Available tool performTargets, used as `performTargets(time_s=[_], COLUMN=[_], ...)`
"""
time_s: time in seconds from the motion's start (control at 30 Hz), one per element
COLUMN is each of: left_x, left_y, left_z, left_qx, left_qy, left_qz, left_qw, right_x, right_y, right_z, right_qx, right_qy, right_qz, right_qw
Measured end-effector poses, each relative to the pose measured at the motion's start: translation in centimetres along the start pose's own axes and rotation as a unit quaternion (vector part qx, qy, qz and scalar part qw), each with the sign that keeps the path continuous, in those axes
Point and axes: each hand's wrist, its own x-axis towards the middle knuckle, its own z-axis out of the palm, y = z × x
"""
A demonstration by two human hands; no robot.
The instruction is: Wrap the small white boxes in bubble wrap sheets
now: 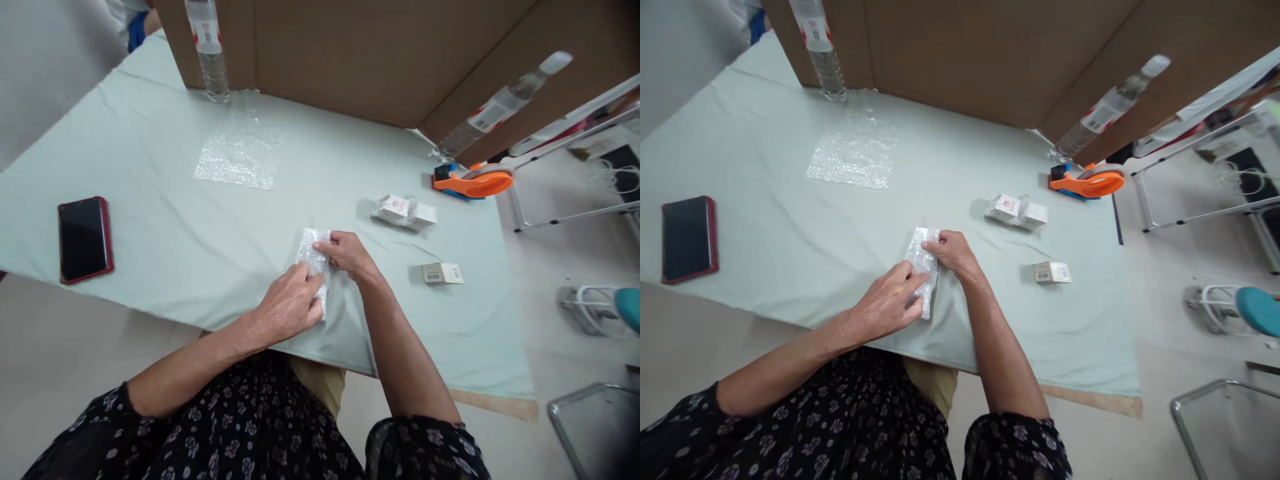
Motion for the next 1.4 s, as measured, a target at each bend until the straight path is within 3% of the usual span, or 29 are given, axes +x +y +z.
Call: performTargets(time_s=[0.37,0.5,0.67,0.83,0.97,1.2,1.4], left_x=[-0.1,-0.3,-0.5,-0.8,-0.8,-0.4,-0.9], left_y=[-0.4,-0.7,-1.2,-1.3,-1.3,-1.5,-1.4], left_z=[0.5,0.8,1.4,1.6,1.6,2.1,3.0], left_qx=[-0.035,-0.044,-0.058,-0.057,-0.059,-0.061,-0.098], left_qy=[0.019,0.038,0.074,0.089,0.092,0.097,0.181], left_qz=[0.001,0.013,0.037,0.043,0.033,0.015,0.003], left_qw=[0.999,0.998,0.995,0.993,0.993,0.993,0.979], right_x=[-0.8,-0.6,-0.6,-1.3,-1.8,-5.0,-8.2], right_y=[0.1,0.2,0.2,0.4,0.4,0.0,0.5], right_z=[1.2,1.4,1.9,3.0,3.7,4.4,5.2], right_qx=[0.075,0.065,0.034,0.158,0.226,0.184,0.178], right_qy=[0.008,-0.012,0.025,0.013,0.047,0.096,0.150], right_qz=[-0.062,-0.052,-0.082,-0.078,-0.073,-0.148,-0.173], right_qw=[0.995,0.996,0.996,0.984,0.970,0.967,0.957])
